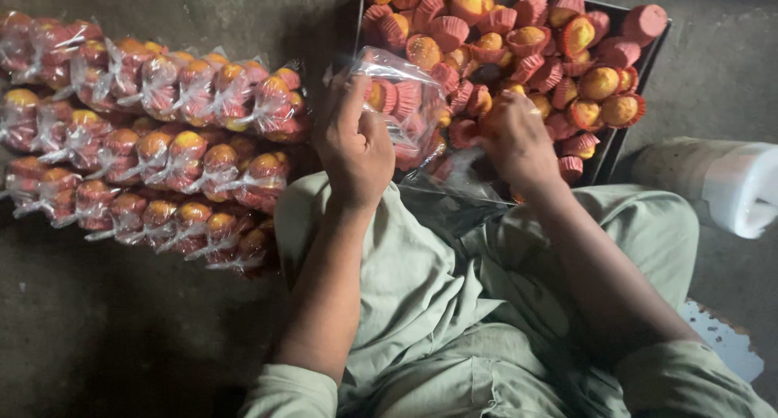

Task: The person sits on the floor and packs small orange and red cup-shaped items into small clear plastic bags, twisting each bag closed by hand. Finished bags are placed in rows on the floor beside a tray holding the unpacked items.

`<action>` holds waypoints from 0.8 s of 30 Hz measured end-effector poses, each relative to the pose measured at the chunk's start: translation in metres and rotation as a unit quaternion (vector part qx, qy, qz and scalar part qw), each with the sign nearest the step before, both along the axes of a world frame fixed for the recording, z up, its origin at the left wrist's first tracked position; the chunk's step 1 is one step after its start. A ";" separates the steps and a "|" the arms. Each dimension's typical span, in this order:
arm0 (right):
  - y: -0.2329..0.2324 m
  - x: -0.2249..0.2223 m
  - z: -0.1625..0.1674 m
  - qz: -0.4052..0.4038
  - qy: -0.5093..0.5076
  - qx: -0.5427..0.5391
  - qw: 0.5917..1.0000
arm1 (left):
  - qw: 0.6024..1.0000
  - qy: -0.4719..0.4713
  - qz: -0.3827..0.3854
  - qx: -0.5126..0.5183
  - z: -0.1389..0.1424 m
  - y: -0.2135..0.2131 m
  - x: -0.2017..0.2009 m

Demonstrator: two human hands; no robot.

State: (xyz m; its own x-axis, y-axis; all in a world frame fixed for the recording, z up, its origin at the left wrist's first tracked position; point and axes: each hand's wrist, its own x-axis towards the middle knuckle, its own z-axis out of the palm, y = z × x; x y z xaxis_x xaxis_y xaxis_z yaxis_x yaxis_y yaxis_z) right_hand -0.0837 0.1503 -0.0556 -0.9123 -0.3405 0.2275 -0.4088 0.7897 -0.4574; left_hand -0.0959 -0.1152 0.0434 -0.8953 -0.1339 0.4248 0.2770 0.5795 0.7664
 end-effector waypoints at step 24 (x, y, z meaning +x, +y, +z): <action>-0.044 0.021 -0.001 -0.019 -0.101 -0.014 0.995 | 1.000 0.018 -0.011 0.012 0.004 0.001 0.005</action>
